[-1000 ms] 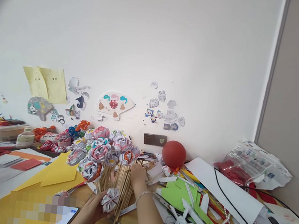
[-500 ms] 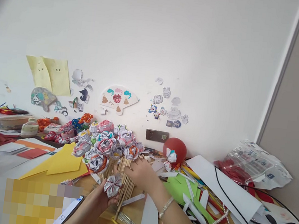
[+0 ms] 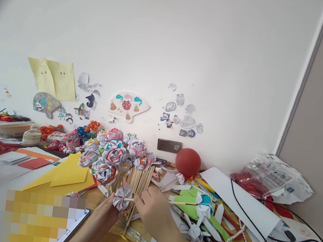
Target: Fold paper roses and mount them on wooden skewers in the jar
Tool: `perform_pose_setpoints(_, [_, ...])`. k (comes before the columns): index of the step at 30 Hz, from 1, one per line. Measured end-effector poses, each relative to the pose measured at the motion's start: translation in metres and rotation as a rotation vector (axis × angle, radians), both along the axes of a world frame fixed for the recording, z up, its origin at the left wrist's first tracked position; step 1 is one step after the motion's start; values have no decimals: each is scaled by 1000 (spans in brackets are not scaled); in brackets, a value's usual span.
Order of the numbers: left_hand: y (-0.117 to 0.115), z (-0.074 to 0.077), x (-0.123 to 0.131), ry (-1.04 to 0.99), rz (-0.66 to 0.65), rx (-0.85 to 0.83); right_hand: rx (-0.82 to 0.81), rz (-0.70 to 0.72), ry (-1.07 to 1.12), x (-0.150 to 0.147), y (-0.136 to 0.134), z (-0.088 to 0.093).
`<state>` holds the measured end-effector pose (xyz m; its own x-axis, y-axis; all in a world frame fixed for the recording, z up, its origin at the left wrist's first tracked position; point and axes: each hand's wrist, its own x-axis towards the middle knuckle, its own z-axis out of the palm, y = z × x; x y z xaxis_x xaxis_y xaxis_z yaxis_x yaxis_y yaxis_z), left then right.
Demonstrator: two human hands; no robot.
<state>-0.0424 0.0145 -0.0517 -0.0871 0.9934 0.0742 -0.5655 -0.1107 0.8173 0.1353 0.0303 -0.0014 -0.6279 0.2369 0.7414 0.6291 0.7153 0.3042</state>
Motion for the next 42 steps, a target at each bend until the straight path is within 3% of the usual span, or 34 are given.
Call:
perform_pose_setpoints(8, [-8, 11, 1, 256, 53, 23, -111, -46, -33, -2, 3, -9])
perform_pose_setpoints(10, [-5, 8, -3, 318, 79, -4, -135, -62, -70, 0, 4, -7])
perform_pose_setpoints(13, [3, 1, -12, 585, 172, -30, -112, -46, -148, 5, 4, -1])
perform_pose_setpoints(18, [2, -5, -14, 1082, 372, 298, -41, 33, -229, 8, -1, 8])
perform_pose_setpoints(21, [-9, -3, -1, 1214, 277, 456, -8, 78, -234, 3, -5, 8])
perform_pose_setpoints(26, [-19, 1, 17, 1089, 166, 372, 63, 175, -168, -4, -10, 12])
perform_pose_setpoints(32, [-24, 14, 13, 760, 221, 170, 133, 202, 205, 12, -36, 5])
perform_pose_setpoints(34, [-26, 19, 13, 691, 195, 168, -93, 205, 408, 15, -41, -5])
perform_pose_setpoints(38, [-25, 23, 15, 723, 53, 201, -831, 303, 819, 8, -36, -18])
perform_pose_setpoints(40, [-21, 21, 12, 768, 35, 184, -989, 423, 917, 1, -29, -16])
perform_pose_setpoints(42, [-13, 19, 3, 792, 139, 141, -963, 480, 930, -7, -21, -11])
